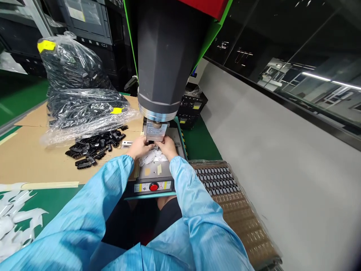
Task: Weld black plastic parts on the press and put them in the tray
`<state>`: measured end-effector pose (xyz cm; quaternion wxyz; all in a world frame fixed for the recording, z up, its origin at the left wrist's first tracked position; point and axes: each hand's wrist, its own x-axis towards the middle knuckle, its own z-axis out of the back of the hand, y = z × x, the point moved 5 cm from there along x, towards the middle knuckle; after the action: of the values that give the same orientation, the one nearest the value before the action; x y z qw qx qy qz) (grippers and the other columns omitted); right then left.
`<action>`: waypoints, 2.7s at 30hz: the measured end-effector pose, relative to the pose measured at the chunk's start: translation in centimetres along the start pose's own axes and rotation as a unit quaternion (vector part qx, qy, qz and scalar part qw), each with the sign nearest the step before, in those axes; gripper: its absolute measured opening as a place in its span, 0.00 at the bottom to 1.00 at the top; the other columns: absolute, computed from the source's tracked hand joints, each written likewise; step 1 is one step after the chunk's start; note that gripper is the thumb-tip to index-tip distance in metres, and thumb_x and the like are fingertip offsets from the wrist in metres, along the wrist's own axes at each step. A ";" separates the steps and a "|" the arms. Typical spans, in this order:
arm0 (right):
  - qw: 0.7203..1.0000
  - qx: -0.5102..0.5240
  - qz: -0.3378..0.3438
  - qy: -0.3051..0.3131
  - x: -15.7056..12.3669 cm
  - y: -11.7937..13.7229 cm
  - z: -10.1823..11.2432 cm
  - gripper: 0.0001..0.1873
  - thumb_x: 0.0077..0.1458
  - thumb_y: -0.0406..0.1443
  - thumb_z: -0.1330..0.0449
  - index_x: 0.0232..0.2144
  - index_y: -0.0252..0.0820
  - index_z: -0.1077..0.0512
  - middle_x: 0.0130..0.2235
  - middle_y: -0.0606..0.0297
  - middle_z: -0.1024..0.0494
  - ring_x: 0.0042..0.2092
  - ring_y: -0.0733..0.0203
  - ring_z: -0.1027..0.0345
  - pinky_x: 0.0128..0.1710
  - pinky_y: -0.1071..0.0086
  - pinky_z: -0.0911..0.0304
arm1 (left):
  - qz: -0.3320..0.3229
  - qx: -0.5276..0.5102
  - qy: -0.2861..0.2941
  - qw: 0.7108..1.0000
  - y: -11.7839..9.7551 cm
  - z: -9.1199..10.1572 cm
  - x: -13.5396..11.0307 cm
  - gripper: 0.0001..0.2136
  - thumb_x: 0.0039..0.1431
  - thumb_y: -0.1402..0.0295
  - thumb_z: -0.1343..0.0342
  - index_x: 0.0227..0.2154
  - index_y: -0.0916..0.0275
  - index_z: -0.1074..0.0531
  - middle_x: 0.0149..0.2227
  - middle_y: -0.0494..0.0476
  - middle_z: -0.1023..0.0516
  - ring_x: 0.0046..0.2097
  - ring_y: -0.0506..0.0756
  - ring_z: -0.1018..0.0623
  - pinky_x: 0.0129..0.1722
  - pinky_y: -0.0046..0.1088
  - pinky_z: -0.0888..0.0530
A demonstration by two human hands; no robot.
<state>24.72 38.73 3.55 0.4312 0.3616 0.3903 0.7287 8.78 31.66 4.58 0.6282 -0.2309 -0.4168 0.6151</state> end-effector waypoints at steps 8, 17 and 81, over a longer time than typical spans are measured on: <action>0.976 0.208 -0.017 -0.056 -7.6 -0.5 2.8 0.21 0.58 0.43 0.31 0.52 0.42 0.22 0.52 0.53 0.15 0.52 0.51 0.19 0.56 0.55 0.24 | 0.139 -0.246 -0.076 0.956 -0.8 0.8 -4.9 0.30 0.51 0.44 0.28 0.48 0.64 0.19 0.41 0.62 0.15 0.40 0.58 0.19 0.43 0.36 0.24; 0.972 0.228 0.033 -0.032 -18.8 3.9 1.1 0.18 0.65 0.40 0.35 0.55 0.46 0.24 0.54 0.56 0.17 0.55 0.53 0.20 0.61 0.57 0.26 | 0.129 -0.415 -0.074 0.897 -5.7 -2.8 -16.9 0.24 0.52 0.54 0.24 0.48 0.61 0.19 0.45 0.60 0.15 0.45 0.57 0.17 0.50 0.35 0.20; 0.979 0.191 -0.040 -0.064 -24.1 4.3 0.4 0.09 0.63 0.43 0.34 0.41 0.46 0.25 0.41 0.60 0.16 0.44 0.55 0.18 0.50 0.60 0.21 | 0.059 -0.223 -0.054 0.972 -6.2 -2.8 -21.9 0.14 0.63 0.54 0.32 0.46 0.55 0.18 0.38 0.55 0.23 0.41 0.57 0.23 0.41 0.32 0.26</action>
<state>32.46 15.51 2.90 0.4067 0.4679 0.5079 0.5981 16.93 10.27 2.72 0.5001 -0.3557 -0.5624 0.5542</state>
